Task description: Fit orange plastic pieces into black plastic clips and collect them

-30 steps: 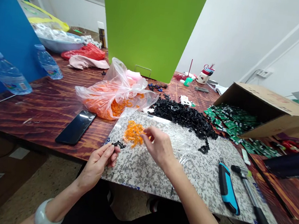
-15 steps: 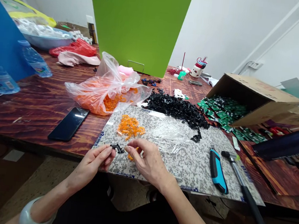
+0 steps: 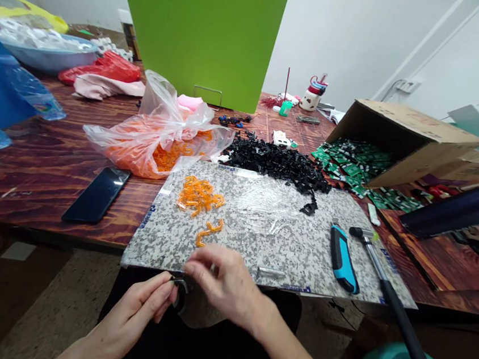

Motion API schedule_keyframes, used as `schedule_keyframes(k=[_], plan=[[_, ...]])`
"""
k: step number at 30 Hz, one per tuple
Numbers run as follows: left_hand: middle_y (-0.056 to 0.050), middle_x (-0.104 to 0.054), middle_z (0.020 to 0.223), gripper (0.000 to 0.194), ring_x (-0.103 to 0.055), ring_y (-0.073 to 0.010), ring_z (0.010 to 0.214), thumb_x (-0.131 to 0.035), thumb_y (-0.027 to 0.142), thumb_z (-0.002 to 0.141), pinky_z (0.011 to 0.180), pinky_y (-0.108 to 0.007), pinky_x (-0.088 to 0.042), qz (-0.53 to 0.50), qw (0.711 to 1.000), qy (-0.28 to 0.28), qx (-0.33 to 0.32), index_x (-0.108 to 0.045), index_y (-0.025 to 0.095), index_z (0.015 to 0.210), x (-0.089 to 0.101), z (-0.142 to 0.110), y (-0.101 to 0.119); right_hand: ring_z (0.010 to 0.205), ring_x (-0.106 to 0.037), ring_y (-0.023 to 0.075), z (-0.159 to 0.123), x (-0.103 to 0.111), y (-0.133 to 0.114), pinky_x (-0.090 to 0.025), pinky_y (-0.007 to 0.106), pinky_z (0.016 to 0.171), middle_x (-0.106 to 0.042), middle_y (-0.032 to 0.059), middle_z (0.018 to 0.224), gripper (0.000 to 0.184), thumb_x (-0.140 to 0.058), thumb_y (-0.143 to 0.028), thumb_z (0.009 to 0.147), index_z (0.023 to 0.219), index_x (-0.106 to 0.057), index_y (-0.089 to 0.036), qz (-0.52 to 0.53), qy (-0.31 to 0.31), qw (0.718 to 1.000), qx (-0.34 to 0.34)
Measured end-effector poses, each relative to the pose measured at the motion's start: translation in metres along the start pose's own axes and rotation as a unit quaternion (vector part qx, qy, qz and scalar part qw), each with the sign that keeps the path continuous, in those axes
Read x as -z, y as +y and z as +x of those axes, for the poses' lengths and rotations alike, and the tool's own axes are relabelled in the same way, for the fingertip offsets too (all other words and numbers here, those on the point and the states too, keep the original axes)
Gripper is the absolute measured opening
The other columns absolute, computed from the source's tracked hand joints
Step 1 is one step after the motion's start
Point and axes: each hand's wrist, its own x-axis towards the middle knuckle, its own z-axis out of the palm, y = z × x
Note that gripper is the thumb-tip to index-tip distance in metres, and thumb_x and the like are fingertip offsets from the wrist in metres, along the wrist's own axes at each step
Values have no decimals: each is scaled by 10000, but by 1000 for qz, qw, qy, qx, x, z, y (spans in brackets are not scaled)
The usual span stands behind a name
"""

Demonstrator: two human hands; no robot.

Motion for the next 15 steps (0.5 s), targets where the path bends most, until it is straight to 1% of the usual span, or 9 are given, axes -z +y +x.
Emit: schedule_keyframes(k=[2,3,4,6,8,9,11,13,15], plan=[[27,-438,642,342,-411,-128,594,-338,415,956,581,-240,-355,-51,998,3,31,-516,190,771,-2,0,-1,787,-576,163,12,14,16,-437,269,715,-639,35,840,143,-502,-259,911,903,-634,-204,-95,53,994,8],[26,-439,651,343,-411,-127,601,-346,424,953,584,-239,-361,-78,996,6,40,-518,187,776,-2,1,0,841,-574,184,18,21,25,-437,293,752,-634,53,885,144,-500,-242,911,946,-636,-207,-146,70,987,10],[27,-436,660,340,-408,-124,606,-359,433,947,585,-236,-364,-104,994,8,46,-522,184,782,-2,2,1,887,-566,201,25,27,34,-435,311,779,-624,68,930,158,-501,-219,908,991,-635,-210,-191,74,979,13],[29,-435,673,322,-409,-119,616,-400,442,932,589,-230,-370,-143,988,10,51,-536,176,812,-1,3,3,965,-546,218,35,35,47,-430,330,818,-598,87,1045,220,-504,-173,898,1077,-621,-226,-252,50,966,31],[30,-442,683,313,-421,-115,622,-436,451,917,588,-226,-372,-165,985,13,51,-553,166,856,0,4,5,987,-539,215,41,38,53,-421,331,836,-587,84,1100,234,-507,-162,899,1088,-621,-237,-284,11,958,52],[30,-447,683,319,-431,-113,619,-444,456,911,581,-226,-371,-171,984,15,52,-560,161,874,1,3,6,978,-541,213,42,38,54,-415,332,836,-596,82,1085,199,-514,-181,902,1052,-635,-230,-297,-2,953,56],[30,-458,670,337,-448,-111,603,-446,463,908,558,-225,-364,-179,982,16,57,-569,150,892,3,2,5,922,-553,207,41,36,51,-407,329,813,-625,78,975,144,-530,-259,908,937,-659,-203,-319,-22,946,50],[30,-468,648,339,-457,-109,582,-447,457,909,538,-225,-355,-182,981,14,64,-573,142,882,4,1,4,856,-562,201,38,35,45,-401,316,766,-630,70,868,199,-544,-339,898,850,-658,-183,-332,-39,942,41],[32,-473,629,329,-460,-106,568,-456,443,909,527,-224,-346,-184,980,17,68,-573,138,868,6,0,4,810,-569,192,34,34,41,-395,299,731,-626,61,816,236,-535,-366,901,819,-648,-176,-335,-41,941,33]])
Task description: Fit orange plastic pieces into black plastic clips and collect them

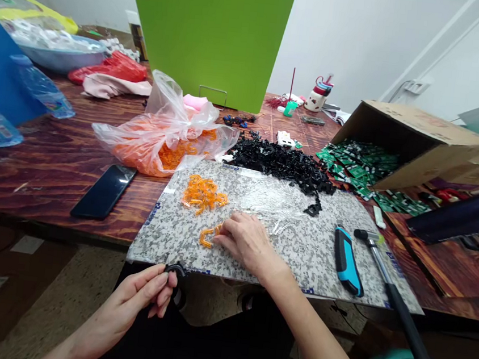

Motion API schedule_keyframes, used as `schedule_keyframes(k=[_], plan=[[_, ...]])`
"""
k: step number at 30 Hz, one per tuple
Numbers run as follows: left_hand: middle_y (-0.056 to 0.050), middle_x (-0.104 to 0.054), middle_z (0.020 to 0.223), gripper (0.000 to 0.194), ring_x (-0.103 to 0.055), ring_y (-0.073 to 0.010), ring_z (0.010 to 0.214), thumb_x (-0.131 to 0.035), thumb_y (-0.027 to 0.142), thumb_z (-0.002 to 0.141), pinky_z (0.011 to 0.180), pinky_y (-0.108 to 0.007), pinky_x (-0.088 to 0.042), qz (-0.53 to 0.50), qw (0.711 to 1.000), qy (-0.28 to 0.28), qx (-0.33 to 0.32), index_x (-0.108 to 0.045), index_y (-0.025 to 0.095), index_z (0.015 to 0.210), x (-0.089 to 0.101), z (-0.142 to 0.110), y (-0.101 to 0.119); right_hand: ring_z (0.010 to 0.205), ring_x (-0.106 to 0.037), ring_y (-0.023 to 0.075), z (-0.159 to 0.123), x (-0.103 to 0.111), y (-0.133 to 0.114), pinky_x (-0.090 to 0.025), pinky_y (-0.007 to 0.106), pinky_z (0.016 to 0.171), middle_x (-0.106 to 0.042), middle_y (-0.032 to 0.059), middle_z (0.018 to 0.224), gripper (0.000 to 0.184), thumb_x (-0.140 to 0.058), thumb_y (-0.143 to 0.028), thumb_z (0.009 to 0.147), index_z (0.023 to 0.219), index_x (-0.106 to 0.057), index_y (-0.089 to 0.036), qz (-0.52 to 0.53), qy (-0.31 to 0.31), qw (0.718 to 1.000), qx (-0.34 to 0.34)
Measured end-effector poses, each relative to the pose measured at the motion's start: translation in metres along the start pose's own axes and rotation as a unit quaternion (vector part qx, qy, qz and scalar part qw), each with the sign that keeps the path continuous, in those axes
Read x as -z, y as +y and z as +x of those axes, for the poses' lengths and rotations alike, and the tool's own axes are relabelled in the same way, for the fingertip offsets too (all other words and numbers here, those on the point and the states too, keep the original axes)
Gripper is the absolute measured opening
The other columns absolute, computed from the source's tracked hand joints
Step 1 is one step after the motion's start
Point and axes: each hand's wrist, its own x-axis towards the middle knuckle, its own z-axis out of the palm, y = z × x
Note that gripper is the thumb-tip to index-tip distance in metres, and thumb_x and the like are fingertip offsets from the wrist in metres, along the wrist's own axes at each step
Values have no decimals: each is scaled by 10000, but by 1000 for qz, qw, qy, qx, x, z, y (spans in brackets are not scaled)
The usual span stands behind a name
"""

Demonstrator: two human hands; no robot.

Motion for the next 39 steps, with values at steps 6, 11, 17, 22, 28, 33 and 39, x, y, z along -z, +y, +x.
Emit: schedule_keyframes(k=[6,11,17,22,28,33,39], plan=[[42,-458,620,328,-458,-98,558,-488,448,893,518,-223,-331,-28,1000,4,6,-570,132,858,1,1,3,853,-582,189,2,2,3,-408,282,742,-627,76,954,183,-500,-216,918,1057,-619,-197,-6,29,999,-19],[40,-460,657,359,-461,-97,585,-494,487,882,544,-229,-343,-60,998,11,0,-563,136,863,-3,2,4,859,-579,187,9,0,5,-408,278,748,-633,59,883,149,-513,-202,907,923,-661,-202,-6,-20,1000,3],[16,-476,728,415,-466,-113,654,-413,529,907,598,-249,-366,-48,998,14,-27,-554,139,925,-4,1,6,711,-556,150,-8,11,-13,-418,257,659,-612,32,787,66,-540,-168,870,843,-600,-168,100,60,992,-49],[6,-497,776,343,-464,-128,713,-367,476,943,672,-268,-387,19,999,3,-42,-512,166,929,-5,2,5,681,-553,127,-31,14,-63,-426,235,631,-600,11,741,34,-566,-162,845,819,-583,-173,216,155,963,-44],[14,-489,761,330,-453,-133,715,-305,429,971,695,-272,-383,131,988,-8,-80,-478,186,828,-8,3,5,860,-615,160,-38,-10,-86,-483,257,728,-646,77,932,69,-562,-106,820,843,-591,-164,250,202,946,-43],[21,-480,751,302,-448,-130,684,-302,401,975,650,-259,-380,174,981,-14,-89,-464,193,827,-9,3,5,800,-649,149,-39,-16,-85,-511,221,646,-676,78,914,81,-565,-93,814,822,-591,-169,258,203,943,-46],[10,-489,761,241,-463,-138,683,-307,323,976,646,-261,-383,234,967,-7,-103,-447,195,827,-10,3,6,650,-636,118,-39,-16,-87,-516,200,588,-690,67,869,83,-589,-84,797,786,-594,-167,254,192,946,-60]])
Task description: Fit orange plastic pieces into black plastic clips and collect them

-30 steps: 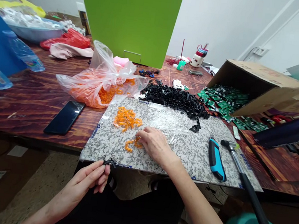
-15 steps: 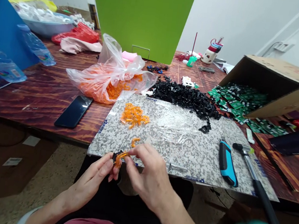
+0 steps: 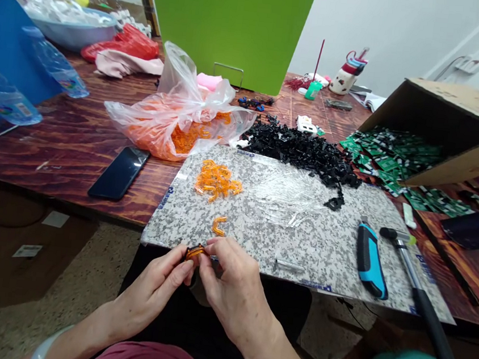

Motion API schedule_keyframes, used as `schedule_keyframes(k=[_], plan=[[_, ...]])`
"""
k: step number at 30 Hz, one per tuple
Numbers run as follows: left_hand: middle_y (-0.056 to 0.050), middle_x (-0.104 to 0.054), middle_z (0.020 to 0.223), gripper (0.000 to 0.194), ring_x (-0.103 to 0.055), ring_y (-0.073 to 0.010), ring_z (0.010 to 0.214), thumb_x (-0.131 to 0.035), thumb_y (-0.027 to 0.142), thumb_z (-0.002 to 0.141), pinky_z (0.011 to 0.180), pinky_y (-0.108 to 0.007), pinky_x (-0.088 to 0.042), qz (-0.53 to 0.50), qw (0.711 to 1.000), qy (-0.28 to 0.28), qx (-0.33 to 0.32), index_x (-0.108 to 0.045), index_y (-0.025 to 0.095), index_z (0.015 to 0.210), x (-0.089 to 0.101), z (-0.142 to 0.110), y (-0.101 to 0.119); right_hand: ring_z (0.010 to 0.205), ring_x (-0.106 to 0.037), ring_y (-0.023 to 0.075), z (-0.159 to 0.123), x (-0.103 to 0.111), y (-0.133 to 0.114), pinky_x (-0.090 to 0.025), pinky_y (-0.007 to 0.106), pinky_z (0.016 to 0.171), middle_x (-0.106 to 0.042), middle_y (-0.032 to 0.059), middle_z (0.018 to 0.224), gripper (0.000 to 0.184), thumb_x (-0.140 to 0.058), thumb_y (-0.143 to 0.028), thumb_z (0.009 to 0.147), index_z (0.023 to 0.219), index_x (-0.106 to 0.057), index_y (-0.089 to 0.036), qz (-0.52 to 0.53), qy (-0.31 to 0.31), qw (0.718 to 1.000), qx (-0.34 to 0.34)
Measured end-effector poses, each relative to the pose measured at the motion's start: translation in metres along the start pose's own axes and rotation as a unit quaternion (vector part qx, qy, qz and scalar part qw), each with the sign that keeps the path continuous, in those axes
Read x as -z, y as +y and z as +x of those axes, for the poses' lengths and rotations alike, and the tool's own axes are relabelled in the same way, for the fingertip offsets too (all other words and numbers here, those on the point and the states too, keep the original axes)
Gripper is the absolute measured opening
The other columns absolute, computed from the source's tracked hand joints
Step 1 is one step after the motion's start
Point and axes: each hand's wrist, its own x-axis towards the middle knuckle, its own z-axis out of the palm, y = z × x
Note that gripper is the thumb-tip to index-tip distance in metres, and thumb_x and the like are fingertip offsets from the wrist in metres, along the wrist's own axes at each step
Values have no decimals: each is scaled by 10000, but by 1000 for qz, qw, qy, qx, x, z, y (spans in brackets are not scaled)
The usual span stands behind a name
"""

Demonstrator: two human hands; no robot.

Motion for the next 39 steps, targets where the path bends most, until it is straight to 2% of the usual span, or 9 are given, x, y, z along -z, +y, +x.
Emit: schedule_keyframes(k=[8,24,28,34,37,39], plan=[[-8,-502,764,211,-478,-150,676,-316,254,963,648,-262,-390,28,999,3,-22,-466,191,830,2,-1,2,607,-627,110,2,5,-3,-525,207,568,-697,53,885,80,-603,-104,791,781,-594,-182,17,-20,1000,-15],[-13,-497,748,218,-481,-153,665,-297,233,959,633,-261,-398,50,998,14,-32,-463,191,825,4,-3,1,599,-621,115,5,7,-7,-502,215,553,-700,57,852,73,-592,-103,790,776,-600,-174,25,-52,998,-14],[-17,-509,746,215,-492,-159,666,-292,220,956,630,-267,-406,64,997,13,-41,-468,194,835,5,-4,-1,622,-630,124,6,8,-6,-510,225,566,-698,55,858,61,-595,-120,790,786,-609,-179,38,-63,997,-34],[-29,-523,756,201,-502,-176,670,-309,209,939,633,-278,-408,84,994,5,-67,-494,198,861,8,-6,-2,665,-638,132,7,13,-7,-532,231,598,-682,26,839,102,-621,-194,799,901,-617,-188,98,-121,982,-111],[-37,-549,795,194,-518,-186,703,-326,226,939,665,-281,-412,68,995,6,-73,-511,210,885,10,-6,-3,728,-638,141,9,14,-5,-529,235,640,-684,28,890,171,-636,-252,814,973,-620,-194,129,-153,973,-115],[-36,-552,808,198,-517,-182,709,-323,230,946,669,-278,-411,58,996,-4,-69,-515,210,902,11,-6,-4,746,-633,139,10,13,-1,-517,234,664,-687,22,880,145,-621,-266,836,962,-636,-194,147,-166,969,-109]])
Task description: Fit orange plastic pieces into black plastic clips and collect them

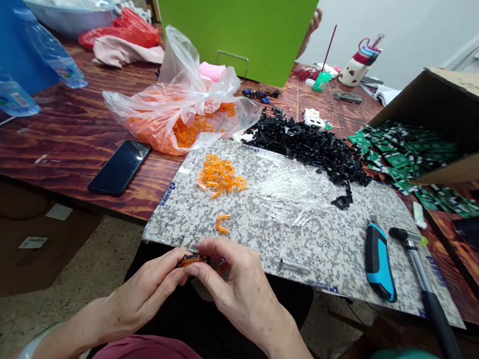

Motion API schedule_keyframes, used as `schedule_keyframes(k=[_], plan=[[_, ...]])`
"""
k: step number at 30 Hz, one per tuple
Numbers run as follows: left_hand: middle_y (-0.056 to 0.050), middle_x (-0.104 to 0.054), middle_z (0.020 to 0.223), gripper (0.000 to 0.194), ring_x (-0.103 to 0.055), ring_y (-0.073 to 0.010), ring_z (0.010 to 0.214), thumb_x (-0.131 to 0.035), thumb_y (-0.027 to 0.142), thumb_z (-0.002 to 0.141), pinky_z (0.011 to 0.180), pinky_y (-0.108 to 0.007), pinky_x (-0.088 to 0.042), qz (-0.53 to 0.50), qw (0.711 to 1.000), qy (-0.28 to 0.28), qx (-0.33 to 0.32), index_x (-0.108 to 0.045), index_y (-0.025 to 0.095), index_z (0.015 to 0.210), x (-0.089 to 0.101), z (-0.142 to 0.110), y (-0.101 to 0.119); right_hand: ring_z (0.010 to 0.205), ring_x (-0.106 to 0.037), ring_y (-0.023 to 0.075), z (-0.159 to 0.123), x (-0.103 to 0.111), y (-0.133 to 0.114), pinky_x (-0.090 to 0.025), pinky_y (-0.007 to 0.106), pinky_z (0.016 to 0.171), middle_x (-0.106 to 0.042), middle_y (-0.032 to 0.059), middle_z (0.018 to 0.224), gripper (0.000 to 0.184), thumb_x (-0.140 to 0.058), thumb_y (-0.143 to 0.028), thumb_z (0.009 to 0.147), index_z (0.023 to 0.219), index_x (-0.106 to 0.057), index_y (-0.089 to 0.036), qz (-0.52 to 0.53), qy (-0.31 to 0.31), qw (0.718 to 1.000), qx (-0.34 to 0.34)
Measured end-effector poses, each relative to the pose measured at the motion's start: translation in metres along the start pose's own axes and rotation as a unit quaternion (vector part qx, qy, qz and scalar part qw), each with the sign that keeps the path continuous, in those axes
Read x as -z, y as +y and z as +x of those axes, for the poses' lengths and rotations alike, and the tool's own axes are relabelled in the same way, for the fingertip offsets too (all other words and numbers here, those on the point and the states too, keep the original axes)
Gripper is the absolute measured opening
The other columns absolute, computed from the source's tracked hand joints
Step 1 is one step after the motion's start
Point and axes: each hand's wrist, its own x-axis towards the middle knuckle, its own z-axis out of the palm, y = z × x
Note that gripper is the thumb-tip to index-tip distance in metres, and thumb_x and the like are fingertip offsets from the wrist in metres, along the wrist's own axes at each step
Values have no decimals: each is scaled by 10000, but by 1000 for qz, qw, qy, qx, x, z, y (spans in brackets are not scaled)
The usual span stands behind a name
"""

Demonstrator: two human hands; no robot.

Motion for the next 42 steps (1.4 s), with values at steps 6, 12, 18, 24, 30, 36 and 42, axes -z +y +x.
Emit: schedule_keyframes(k=[6,12,18,24,30,36,42], plan=[[-31,-536,819,230,-493,-165,712,-284,223,963,665,-268,-405,-9,999,-52,13,-508,189,927,3,1,-1,719,-619,131,1,-2,5,-491,223,642,-676,15,798,89,-608,-236,850,885,-661,-173,34,-17,999,-13],[-38,-554,848,215,-515,-170,749,-296,197,957,707,-269,-424,2,998,-63,-8,-512,191,960,7,2,3,719,-621,130,1,-1,4,-495,222,631,-679,21,817,106,-608,-255,851,893,-658,-172,36,-25,999,-17],[-45,-562,849,208,-524,-167,752,-309,182,952,701,-261,-430,4,998,-59,-30,-515,179,971,7,2,0,693,-602,129,-1,-1,5,-471,223,609,-666,22,786,128,-595,-280,860,891,-657,-172,17,-32,999,-12],[-43,-557,833,198,-515,-160,730,-314,171,954,680,-252,-421,24,997,-50,-49,-511,174,952,5,0,-2,698,-572,128,-3,-3,0,-444,227,635,-629,10,768,81,-581,-239,866,871,-628,-173,5,-34,999,-10],[-26,-528,762,189,-489,-155,677,-317,172,947,628,-249,-404,29,997,-42,-65,-496,186,888,5,-1,0,628,-496,103,-5,-3,-6,-391,210,587,-558,-26,703,51,-569,-211,875,831,-577,-187,-14,-32,999,9],[-11,-495,719,186,-469,-145,646,-310,165,948,599,-242,-391,37,996,-32,-81,-476,191,867,3,0,-1,644,-504,103,-7,-5,-4,-391,201,604,-572,-17,739,35,-545,-174,887,860,-561,-189,-28,-13,999,38],[0,-475,724,185,-452,-134,634,-303,131,940,578,-234,-387,35,994,-23,-101,-473,176,883,2,-1,0,688,-524,104,-8,-6,-1,-404,190,634,-584,-3,789,40,-519,-161,902,890,-543,-190,-37,-13,997,65]])
